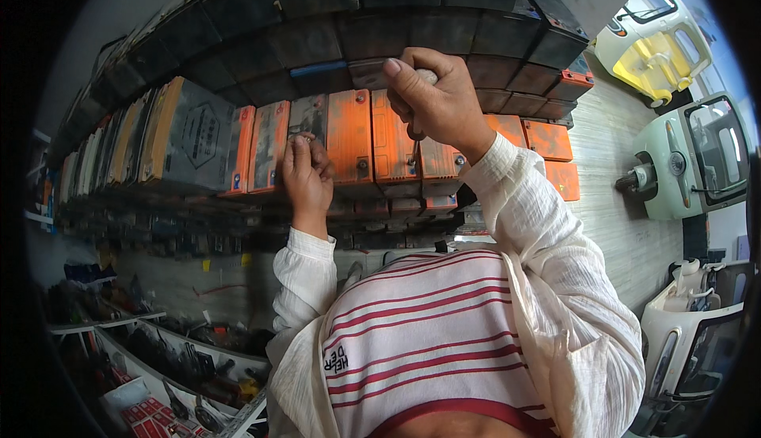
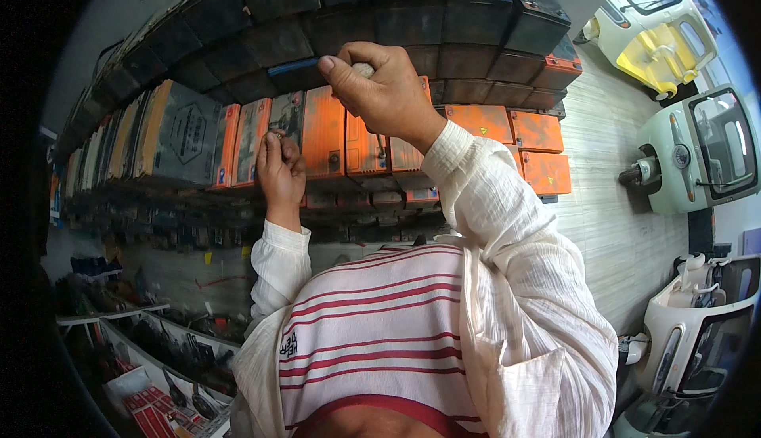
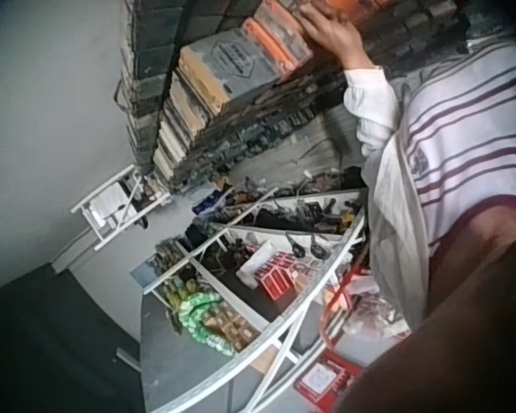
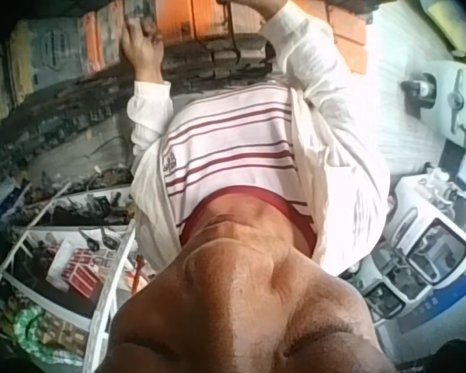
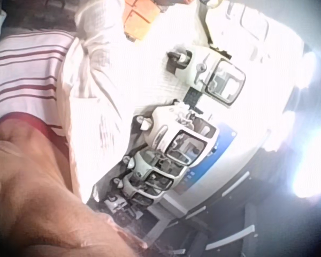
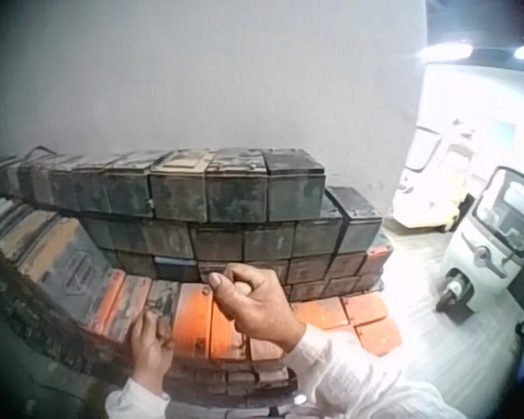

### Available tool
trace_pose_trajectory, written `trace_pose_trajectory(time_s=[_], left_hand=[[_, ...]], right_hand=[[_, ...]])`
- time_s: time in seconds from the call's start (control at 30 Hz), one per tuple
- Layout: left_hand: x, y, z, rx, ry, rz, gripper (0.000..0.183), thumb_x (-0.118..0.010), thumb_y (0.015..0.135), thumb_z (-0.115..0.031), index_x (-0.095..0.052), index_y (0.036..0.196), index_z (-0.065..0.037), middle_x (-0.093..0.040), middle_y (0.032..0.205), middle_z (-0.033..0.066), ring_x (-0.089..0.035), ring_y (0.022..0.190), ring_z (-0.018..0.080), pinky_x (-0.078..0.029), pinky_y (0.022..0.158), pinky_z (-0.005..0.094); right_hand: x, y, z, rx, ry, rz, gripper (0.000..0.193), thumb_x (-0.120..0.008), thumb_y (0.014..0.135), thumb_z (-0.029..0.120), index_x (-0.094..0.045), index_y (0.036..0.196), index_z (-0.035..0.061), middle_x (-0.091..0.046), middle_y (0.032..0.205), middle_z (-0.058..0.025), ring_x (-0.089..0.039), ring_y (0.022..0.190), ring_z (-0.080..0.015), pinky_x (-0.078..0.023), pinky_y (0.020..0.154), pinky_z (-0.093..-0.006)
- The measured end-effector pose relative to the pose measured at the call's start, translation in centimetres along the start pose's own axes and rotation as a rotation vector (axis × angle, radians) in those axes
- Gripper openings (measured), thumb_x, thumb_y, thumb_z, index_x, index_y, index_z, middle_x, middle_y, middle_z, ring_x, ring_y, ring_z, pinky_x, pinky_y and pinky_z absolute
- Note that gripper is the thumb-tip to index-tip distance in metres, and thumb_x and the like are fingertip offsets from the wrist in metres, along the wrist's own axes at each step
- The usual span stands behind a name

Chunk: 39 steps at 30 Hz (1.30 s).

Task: The person uses a screwdriver to tighten terminals on several orange batteries arranged on the floor and on a shelf. They walk through a showroom of electric scooters and small vehicles to reach the batteries, then return to the initial location to continue tightening connections.

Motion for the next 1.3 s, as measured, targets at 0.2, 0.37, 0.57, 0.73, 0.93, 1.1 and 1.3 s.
trace_pose_trajectory(time_s=[0.2,0.37,0.57,0.73,0.93,1.1,1.3], left_hand=[[-1.9,-0.6,-0.3,-0.164,0.164,-0.066,0.024,-0.049,0.101,-0.034,-0.053,0.099,-0.011,-0.043,0.066,-0.0035,-0.035,0.054,0.0047,-0.028,0.047,0.0201],[-6.7,-0.4,2.1,-0.182,0.493,0.095,0.027,-0.051,0.099,-0.031,-0.054,0.104,-0.005,-0.053,0.070,0.0008,-0.049,0.058,0.0071,-0.040,0.053,0.0225],[-8.9,0.0,2.7,-0.294,0.952,0.193,0.027,-0.049,0.099,-0.029,-0.056,0.105,-0.003,-0.063,0.077,0.0084,-0.062,0.069,0.0171,-0.048,0.063,0.0292],[-8.4,0.3,3.2,-0.262,0.992,0.197,0.023,-0.050,0.099,-0.025,-0.057,0.105,-0.003,-0.065,0.080,0.0102,-0.065,0.071,0.0225,-0.049,0.063,0.0322],[-7.6,0.5,4.2,-0.229,0.853,0.186,0.031,-0.058,0.093,-0.027,-0.056,0.110,-0.001,-0.068,0.093,0.0145,-0.068,0.087,0.0230,-0.052,0.074,0.0321],[-9.5,0.4,1.7,-0.489,0.986,0.226,0.042,-0.061,0.090,-0.035,-0.053,0.114,-0.001,-0.066,0.093,0.0161,-0.067,0.088,0.0295,-0.051,0.074,0.0377],[-7.7,0.3,2.3,-0.252,0.924,0.116,0.026,-0.052,0.098,-0.027,-0.054,0.105,-0.002,-0.060,0.072,0.0072,-0.059,0.065,0.0148,-0.046,0.059,0.0300]], right_hand=[[0.4,-1.1,-0.2,0.078,-0.109,-0.178,0.035,-0.066,0.092,0.028,-0.060,0.071,0.0007,-0.054,0.054,-0.0019,-0.047,0.049,-0.0056,-0.037,0.045,-0.0235],[-1.2,-1.6,0.7,0.169,-0.172,-0.123,0.032,-0.067,0.091,0.024,-0.058,0.071,0.0013,-0.055,0.055,-0.0017,-0.049,0.051,-0.0051,-0.037,0.045,-0.0231],[-0.4,-1.2,-0.5,0.084,0.007,0.033,0.032,-0.064,0.093,0.023,-0.057,0.071,0.0017,-0.058,0.056,-0.0008,-0.056,0.051,-0.0057,-0.040,0.045,-0.0195],[-0.9,-0.5,-0.5,-0.037,0.184,0.174,0.028,-0.067,0.091,0.020,-0.058,0.070,0.0022,-0.061,0.062,-0.0022,-0.058,0.056,-0.0076,-0.043,0.050,-0.0210],[-3.8,-0.6,0.1,0.042,0.249,0.691,0.033,-0.072,0.084,0.019,-0.053,0.062,0.0035,-0.054,0.058,-0.0011,-0.048,0.053,-0.0108,-0.038,0.050,-0.0251],[-4.4,0.5,-0.5,0.013,0.096,0.633,0.027,-0.068,0.087,0.022,-0.055,0.072,0.0025,-0.055,0.062,-0.0014,-0.052,0.058,-0.0089,-0.041,0.053,-0.0239],[0.4,1.9,2.7,0.185,-1.137,0.437,0.027,-0.065,0.090,0.025,-0.055,0.086,0.0002,-0.068,0.075,-0.0125,-0.069,0.068,-0.0243,-0.049,0.054,-0.0298]])
Point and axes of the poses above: each hand's wrist, its own y-axis towards the middle knuckle, its own x-axis out of the back of the hand, z = x × y, the point moved 7 cm from there along y, towards the middle knuckle
